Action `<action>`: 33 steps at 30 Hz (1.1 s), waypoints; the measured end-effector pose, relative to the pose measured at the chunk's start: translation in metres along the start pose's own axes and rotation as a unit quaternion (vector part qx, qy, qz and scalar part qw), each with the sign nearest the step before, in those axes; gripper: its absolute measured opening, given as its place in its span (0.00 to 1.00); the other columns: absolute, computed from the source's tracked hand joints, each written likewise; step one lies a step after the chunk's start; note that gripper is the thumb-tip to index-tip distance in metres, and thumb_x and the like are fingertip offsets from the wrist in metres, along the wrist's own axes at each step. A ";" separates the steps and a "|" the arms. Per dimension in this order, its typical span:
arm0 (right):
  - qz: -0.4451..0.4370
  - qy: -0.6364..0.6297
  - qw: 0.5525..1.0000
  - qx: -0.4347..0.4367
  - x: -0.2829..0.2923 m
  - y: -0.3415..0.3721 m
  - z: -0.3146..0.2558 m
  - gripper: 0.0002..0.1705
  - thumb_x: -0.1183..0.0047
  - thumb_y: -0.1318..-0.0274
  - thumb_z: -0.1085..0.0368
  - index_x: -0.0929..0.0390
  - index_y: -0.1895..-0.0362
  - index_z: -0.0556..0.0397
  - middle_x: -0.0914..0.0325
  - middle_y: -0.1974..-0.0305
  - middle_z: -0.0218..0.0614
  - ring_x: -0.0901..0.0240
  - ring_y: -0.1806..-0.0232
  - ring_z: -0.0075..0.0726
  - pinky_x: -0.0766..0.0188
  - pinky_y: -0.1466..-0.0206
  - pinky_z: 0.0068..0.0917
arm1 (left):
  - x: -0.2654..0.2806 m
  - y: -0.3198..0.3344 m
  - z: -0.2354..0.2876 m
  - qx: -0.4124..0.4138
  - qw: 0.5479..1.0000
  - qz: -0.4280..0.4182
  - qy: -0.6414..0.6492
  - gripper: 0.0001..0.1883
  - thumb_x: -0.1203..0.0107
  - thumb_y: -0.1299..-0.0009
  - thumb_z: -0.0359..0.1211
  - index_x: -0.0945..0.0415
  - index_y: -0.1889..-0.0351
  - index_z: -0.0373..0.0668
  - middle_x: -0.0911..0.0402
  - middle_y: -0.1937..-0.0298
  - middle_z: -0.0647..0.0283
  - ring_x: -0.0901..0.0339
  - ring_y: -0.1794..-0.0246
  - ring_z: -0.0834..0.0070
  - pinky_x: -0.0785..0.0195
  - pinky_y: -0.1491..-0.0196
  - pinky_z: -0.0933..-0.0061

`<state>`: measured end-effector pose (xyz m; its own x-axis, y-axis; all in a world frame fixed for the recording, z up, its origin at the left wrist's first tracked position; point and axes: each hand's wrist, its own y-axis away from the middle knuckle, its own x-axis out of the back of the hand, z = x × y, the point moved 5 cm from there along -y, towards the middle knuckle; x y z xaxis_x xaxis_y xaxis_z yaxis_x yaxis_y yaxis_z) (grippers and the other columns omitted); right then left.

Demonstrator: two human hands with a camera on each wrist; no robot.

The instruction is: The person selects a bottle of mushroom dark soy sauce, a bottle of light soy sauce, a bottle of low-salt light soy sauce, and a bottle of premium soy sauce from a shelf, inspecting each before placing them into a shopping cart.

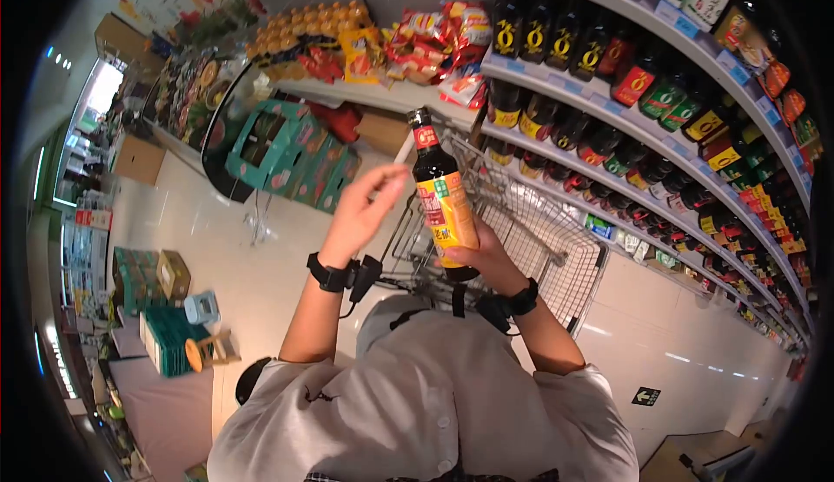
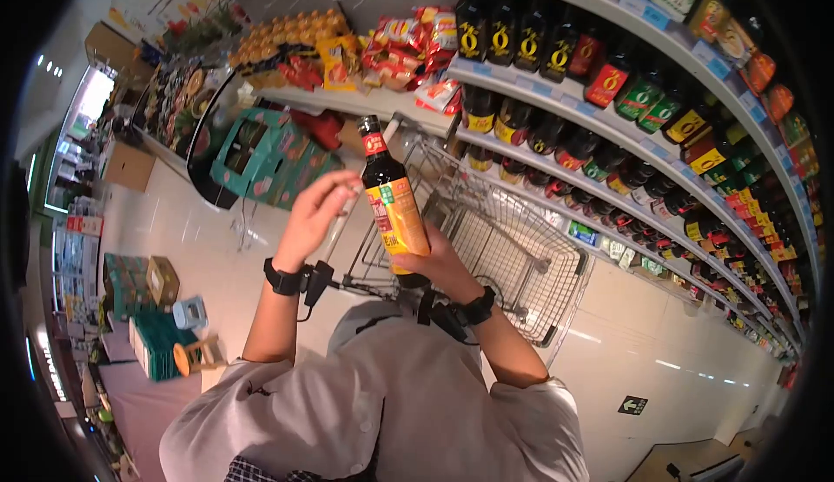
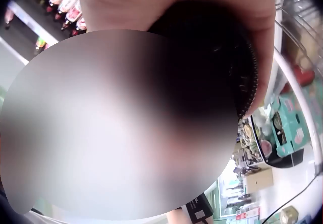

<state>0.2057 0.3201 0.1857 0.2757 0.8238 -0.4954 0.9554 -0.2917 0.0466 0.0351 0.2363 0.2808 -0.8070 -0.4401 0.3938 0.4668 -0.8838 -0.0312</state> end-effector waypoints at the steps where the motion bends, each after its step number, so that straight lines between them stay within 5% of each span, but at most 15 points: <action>1: -0.012 -0.029 0.999 -0.019 -0.009 0.008 -0.002 0.41 0.41 0.50 0.60 0.44 0.33 0.56 0.32 0.40 0.43 0.26 0.51 0.34 0.23 0.52 0.33 | 0.005 0.011 -0.009 0.036 0.994 0.044 0.092 0.12 0.50 0.26 0.38 0.26 0.51 0.42 0.20 0.52 0.66 0.24 0.52 0.78 0.30 0.56 0.77; 2: -0.016 -0.030 0.999 -0.035 -0.018 0.012 0.000 0.41 0.41 0.50 0.60 0.44 0.33 0.56 0.32 0.40 0.43 0.26 0.51 0.34 0.23 0.52 0.33 | 0.014 0.019 -0.016 0.061 0.978 0.091 0.180 0.10 0.50 0.26 0.37 0.25 0.54 0.42 0.20 0.52 0.66 0.23 0.52 0.76 0.30 0.55 0.77; 6: -0.017 -0.094 0.994 -0.060 -0.055 0.006 0.011 0.42 0.40 0.52 0.54 0.42 0.36 0.57 0.26 0.48 0.45 0.22 0.62 0.34 0.23 0.55 0.30 | 0.046 0.035 -0.058 0.063 0.975 0.125 0.172 0.08 0.51 0.25 0.37 0.26 0.59 0.42 0.20 0.49 0.61 0.22 0.52 0.74 0.29 0.54 0.76; 8: -0.044 -0.104 0.990 -0.085 -0.073 0.005 0.015 0.43 0.39 0.54 0.51 0.40 0.37 0.57 0.26 0.48 0.46 0.22 0.61 0.35 0.23 0.55 0.30 | 0.043 0.034 -0.061 0.106 0.932 0.134 0.321 0.10 0.51 0.25 0.37 0.25 0.60 0.40 0.21 0.48 0.55 0.21 0.52 0.72 0.27 0.52 0.74; 10: -0.019 -0.090 0.991 -0.093 -0.092 0.002 0.017 0.44 0.40 0.55 0.50 0.41 0.36 0.56 0.27 0.48 0.48 0.22 0.62 0.38 0.23 0.56 0.31 | 0.039 0.025 -0.074 0.088 0.918 0.104 0.374 0.19 0.57 0.23 0.45 0.28 0.52 0.38 0.22 0.46 0.50 0.22 0.49 0.68 0.28 0.47 0.68; 15: -0.041 -0.187 0.974 -0.118 -0.122 0.006 0.035 0.40 0.45 0.46 0.58 0.47 0.33 0.56 0.30 0.46 0.47 0.28 0.48 0.42 0.23 0.53 0.38 | 0.003 0.034 -0.064 0.040 0.764 -0.086 0.638 0.36 0.62 0.28 0.56 0.46 0.31 0.39 0.42 0.31 0.43 0.34 0.36 0.55 0.37 0.38 0.48; 16: -0.038 -0.177 0.973 -0.144 -0.124 0.010 0.041 0.39 0.45 0.45 0.59 0.47 0.32 0.56 0.31 0.46 0.45 0.29 0.46 0.43 0.23 0.53 0.39 | -0.005 0.036 -0.065 0.077 0.695 -0.094 0.708 0.31 0.59 0.27 0.52 0.40 0.36 0.38 0.31 0.39 0.47 0.28 0.42 0.58 0.32 0.42 0.53; 18: 0.000 -0.149 0.979 -0.138 -0.131 0.016 0.044 0.38 0.45 0.44 0.60 0.46 0.33 0.57 0.31 0.45 0.41 0.30 0.45 0.39 0.24 0.50 0.37 | -0.011 0.036 -0.087 0.091 0.672 -0.094 0.729 0.23 0.54 0.28 0.46 0.34 0.44 0.39 0.24 0.52 0.54 0.24 0.53 0.63 0.27 0.49 0.59; 21: 0.103 0.032 0.990 -0.096 -0.127 0.021 0.044 0.34 0.43 0.43 0.65 0.43 0.35 0.57 0.30 0.47 0.34 0.32 0.47 0.26 0.32 0.44 0.25 | -0.008 0.042 -0.087 0.112 0.734 -0.038 0.669 0.17 0.52 0.28 0.42 0.31 0.50 0.40 0.24 0.63 0.60 0.23 0.62 0.68 0.26 0.55 0.64; 24: 0.129 0.097 0.985 -0.062 -0.119 0.028 0.036 0.33 0.40 0.44 0.65 0.41 0.37 0.57 0.30 0.49 0.31 0.32 0.49 0.23 0.33 0.46 0.22 | -0.007 0.041 -0.073 0.122 0.778 0.004 0.616 0.17 0.52 0.28 0.43 0.32 0.50 0.40 0.24 0.62 0.60 0.23 0.62 0.67 0.26 0.57 0.66; 33: 0.057 0.130 0.990 0.008 -0.078 0.043 -0.002 0.35 0.39 0.48 0.67 0.40 0.37 0.56 0.30 0.48 0.31 0.34 0.46 0.24 0.35 0.43 0.24 | -0.024 0.033 -0.019 0.033 0.821 0.034 0.569 0.19 0.55 0.26 0.42 0.31 0.47 0.36 0.22 0.60 0.58 0.22 0.58 0.67 0.26 0.52 0.63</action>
<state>0.2254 0.2442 0.2285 0.4010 0.8822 -0.2469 0.9155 -0.3954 0.0739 0.0629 0.2144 0.2528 -0.5761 -0.3855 -0.7208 0.5132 -0.8569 0.0481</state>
